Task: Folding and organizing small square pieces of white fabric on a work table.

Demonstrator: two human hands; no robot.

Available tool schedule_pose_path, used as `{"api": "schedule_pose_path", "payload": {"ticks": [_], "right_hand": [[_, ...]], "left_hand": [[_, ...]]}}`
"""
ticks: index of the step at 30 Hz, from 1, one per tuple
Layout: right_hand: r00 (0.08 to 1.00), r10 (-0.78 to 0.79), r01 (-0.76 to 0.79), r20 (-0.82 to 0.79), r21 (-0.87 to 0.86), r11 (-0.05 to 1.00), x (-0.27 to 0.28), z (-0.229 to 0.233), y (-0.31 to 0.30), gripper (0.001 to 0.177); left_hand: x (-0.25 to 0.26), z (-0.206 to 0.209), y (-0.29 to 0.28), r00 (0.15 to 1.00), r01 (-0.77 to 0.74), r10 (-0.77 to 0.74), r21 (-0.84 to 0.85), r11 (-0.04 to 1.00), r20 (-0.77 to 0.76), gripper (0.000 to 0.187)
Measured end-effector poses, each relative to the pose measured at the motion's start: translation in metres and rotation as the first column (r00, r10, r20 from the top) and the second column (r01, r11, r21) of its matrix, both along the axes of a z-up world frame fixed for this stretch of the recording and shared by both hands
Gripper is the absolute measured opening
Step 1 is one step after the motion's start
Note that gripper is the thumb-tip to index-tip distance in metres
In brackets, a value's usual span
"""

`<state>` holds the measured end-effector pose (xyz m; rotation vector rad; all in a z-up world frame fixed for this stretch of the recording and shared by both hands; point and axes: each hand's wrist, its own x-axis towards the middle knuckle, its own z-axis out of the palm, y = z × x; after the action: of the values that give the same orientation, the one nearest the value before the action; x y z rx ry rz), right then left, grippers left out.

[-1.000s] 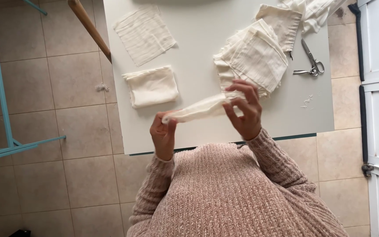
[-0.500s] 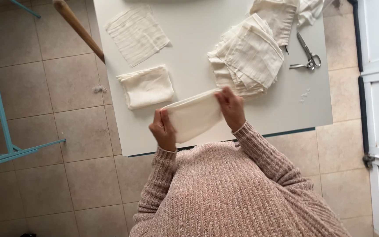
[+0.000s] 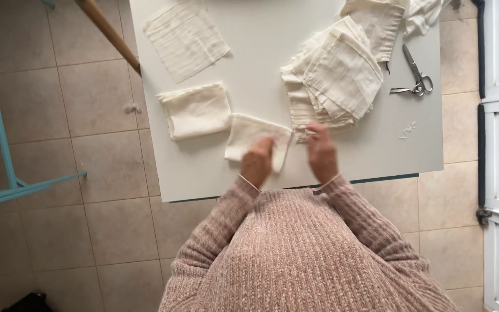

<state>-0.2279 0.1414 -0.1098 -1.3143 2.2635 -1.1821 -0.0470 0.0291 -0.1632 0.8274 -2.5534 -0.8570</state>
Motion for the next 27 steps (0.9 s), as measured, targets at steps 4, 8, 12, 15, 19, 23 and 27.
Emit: {"api": "schedule_pose_path", "payload": {"ticks": [4,8,12,15,19,23,27], "right_hand": [[0.824,0.234,-0.223,-0.516,0.086,0.971,0.046,-0.017,-0.031,0.056],[0.748,0.409,-0.280,-0.523,0.310,0.908,0.050,-0.037,-0.036,0.078],[0.696,0.509,-0.353,-0.507,0.376,0.857,0.043,-0.037,-0.026,0.085],[0.791,0.434,-0.387,-0.431,0.196,0.901,0.034,-0.050,-0.027,0.067],[0.794,0.377,-0.265,-0.478,0.286,0.921,0.017,-0.092,-0.042,0.068],[0.834,0.444,-0.300,-0.327,0.407,0.863,0.010,-0.095,-0.050,0.047],[0.842,0.527,-0.540,0.119,0.195,0.819,-0.019,-0.108,-0.066,0.038]], "left_hand": [[0.003,-0.001,-0.047,0.993,0.051,-0.005,-0.394,0.918,0.116,0.046],[0.014,-0.014,-0.043,0.977,0.098,-0.017,-0.374,0.922,0.213,0.058],[0.028,-0.014,-0.015,0.999,-0.038,0.043,-0.247,0.968,0.014,0.058],[0.065,-0.066,-0.023,0.880,-0.466,0.474,-0.247,0.850,-0.028,0.048],[0.064,-0.047,-0.030,0.816,-0.538,0.556,-0.141,0.831,0.160,0.058],[0.053,-0.024,-0.032,0.888,-0.455,0.447,0.079,0.887,0.107,0.023],[0.046,0.056,-0.047,0.831,-0.410,0.537,0.494,0.767,-0.144,0.015]]}}
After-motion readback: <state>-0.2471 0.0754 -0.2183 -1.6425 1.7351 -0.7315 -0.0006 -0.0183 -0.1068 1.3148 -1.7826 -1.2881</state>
